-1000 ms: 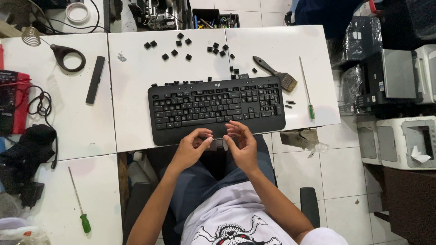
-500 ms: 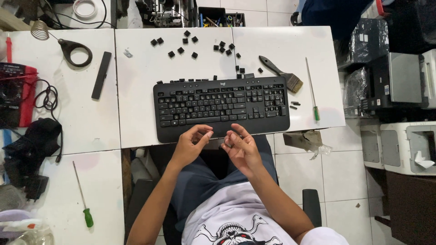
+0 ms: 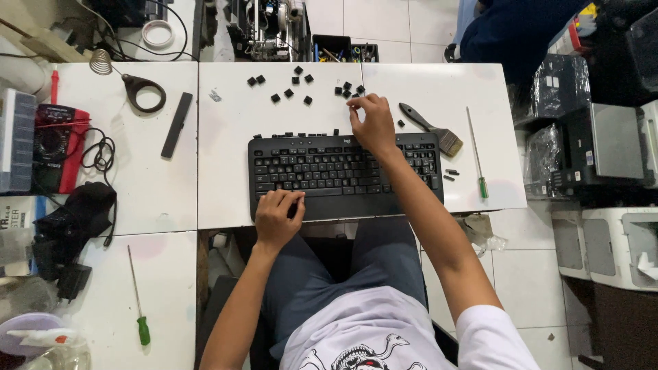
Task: The person is replacing missing or removed keycaps on a computer keyboard by picking them from a pile and pressing them onto the switches.
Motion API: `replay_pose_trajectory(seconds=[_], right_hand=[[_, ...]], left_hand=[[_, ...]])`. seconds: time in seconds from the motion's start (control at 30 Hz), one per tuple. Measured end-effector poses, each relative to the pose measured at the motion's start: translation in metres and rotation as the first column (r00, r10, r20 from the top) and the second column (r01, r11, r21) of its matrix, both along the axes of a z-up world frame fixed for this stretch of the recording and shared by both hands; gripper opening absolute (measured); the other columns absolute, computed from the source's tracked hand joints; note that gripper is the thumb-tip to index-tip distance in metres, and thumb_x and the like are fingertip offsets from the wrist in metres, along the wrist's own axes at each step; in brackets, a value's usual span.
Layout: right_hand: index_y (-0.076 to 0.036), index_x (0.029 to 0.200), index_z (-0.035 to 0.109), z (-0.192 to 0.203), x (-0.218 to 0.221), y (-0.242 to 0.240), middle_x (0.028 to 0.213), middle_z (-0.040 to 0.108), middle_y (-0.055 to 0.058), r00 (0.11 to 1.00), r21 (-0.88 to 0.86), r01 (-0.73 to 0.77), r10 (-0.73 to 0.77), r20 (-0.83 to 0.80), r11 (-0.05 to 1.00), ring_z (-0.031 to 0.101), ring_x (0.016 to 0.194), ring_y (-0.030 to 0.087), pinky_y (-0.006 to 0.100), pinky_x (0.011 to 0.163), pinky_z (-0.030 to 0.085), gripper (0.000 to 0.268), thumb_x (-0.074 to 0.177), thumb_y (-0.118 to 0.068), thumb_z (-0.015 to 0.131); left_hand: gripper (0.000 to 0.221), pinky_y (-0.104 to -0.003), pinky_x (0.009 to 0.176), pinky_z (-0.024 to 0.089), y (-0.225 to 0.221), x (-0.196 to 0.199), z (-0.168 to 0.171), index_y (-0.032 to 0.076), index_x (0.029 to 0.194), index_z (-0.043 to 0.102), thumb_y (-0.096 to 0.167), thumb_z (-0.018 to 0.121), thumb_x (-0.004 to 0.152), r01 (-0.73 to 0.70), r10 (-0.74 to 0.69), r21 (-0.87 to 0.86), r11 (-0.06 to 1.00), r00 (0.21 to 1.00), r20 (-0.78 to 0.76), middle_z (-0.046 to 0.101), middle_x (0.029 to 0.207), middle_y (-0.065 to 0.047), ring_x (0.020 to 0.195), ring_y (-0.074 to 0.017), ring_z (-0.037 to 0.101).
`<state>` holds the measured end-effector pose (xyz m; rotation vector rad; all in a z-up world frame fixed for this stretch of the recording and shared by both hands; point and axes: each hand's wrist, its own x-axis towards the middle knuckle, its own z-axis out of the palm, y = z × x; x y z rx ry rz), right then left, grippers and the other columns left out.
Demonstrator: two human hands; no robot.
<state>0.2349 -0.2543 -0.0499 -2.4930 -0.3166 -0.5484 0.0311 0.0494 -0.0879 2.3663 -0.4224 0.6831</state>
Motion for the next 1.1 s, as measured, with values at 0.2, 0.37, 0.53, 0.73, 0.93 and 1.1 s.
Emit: replay_pose_trajectory(seconds=[0.2,0.37,0.53,0.73,0.93,1.1], right_hand=[[-0.029,0.136,0.089,-0.022,0.057,0.016,0.124,0.08,0.0,0.999,-0.599,0.035,-0.021,0.03,0.8,0.066,0.119,0.024,0.042,0.093,0.06,0.029,0.106,-0.027,0.087],[-0.025,0.144,0.087,-0.024,0.073,0.016,0.145,0.067,0.004,0.994,-0.66,-0.014,-0.061,-0.09,0.751,0.056,0.132,0.031,0.047,0.102,0.055,0.038,0.106,-0.029,0.09],[-0.026,0.123,0.092,-0.025,0.067,0.012,0.135,0.066,0.0,0.999,-0.67,0.002,-0.035,-0.036,0.742,0.054,0.129,0.028,0.045,0.102,0.051,0.02,0.104,-0.031,0.091],[-0.02,0.122,0.095,0.007,0.013,0.02,0.132,0.073,0.011,0.97,0.164,-0.145,0.173,-0.17,0.976,0.072,0.115,0.038,0.051,0.095,0.062,0.025,0.105,-0.038,0.092],[0.0,0.141,0.082,0.049,-0.105,0.018,0.128,0.083,0.015,0.652,0.959,0.275,0.746,-0.135,-0.066,0.077,0.113,0.022,0.038,0.09,0.063,0.036,0.113,-0.022,0.074],[0.005,0.137,0.08,0.062,-0.149,0.022,0.119,0.08,0.02,0.652,0.946,0.244,0.759,0.002,-0.212,0.079,0.099,0.026,0.041,0.084,0.061,0.037,0.111,-0.019,0.07]], left_hand=[[0.015,-0.032,0.077,0.054,0.003,0.002,-0.012,0.031,0.111,0.087,0.021,0.088,0.099,-0.012,0.011,0.046,0.999,1.0,0.026,0.068,0.087,0.012,0.08,-0.0141,0.068],[0.014,-0.032,0.077,0.054,0.002,0.003,-0.012,0.03,0.109,0.086,0.021,0.087,0.099,-0.006,0.006,0.017,1.0,1.0,0.026,0.068,0.087,0.01,0.08,-0.0149,0.069],[0.016,-0.032,0.076,0.053,0.001,0.003,-0.014,0.031,0.111,0.086,0.021,0.086,0.099,-0.004,0.003,0.029,1.0,1.0,0.029,0.067,0.087,0.011,0.079,-0.0141,0.068],[0.015,-0.033,0.076,0.052,0.002,0.002,-0.008,0.028,0.109,0.085,0.018,0.086,0.099,-0.003,0.003,0.024,1.0,1.0,0.015,0.067,0.087,0.008,0.079,-0.0166,0.068],[0.013,-0.033,0.077,0.052,0.0,0.002,-0.007,0.027,0.109,0.085,0.02,0.087,0.099,0.004,-0.004,-0.004,1.0,1.0,-0.009,0.068,0.088,0.009,0.079,-0.0169,0.068],[0.022,-0.034,0.073,0.053,0.0,0.0,-0.01,0.024,0.116,0.089,0.012,0.089,0.098,0.04,-0.032,-0.13,0.991,0.998,0.062,0.072,0.085,0.008,0.071,-0.0171,0.068]])
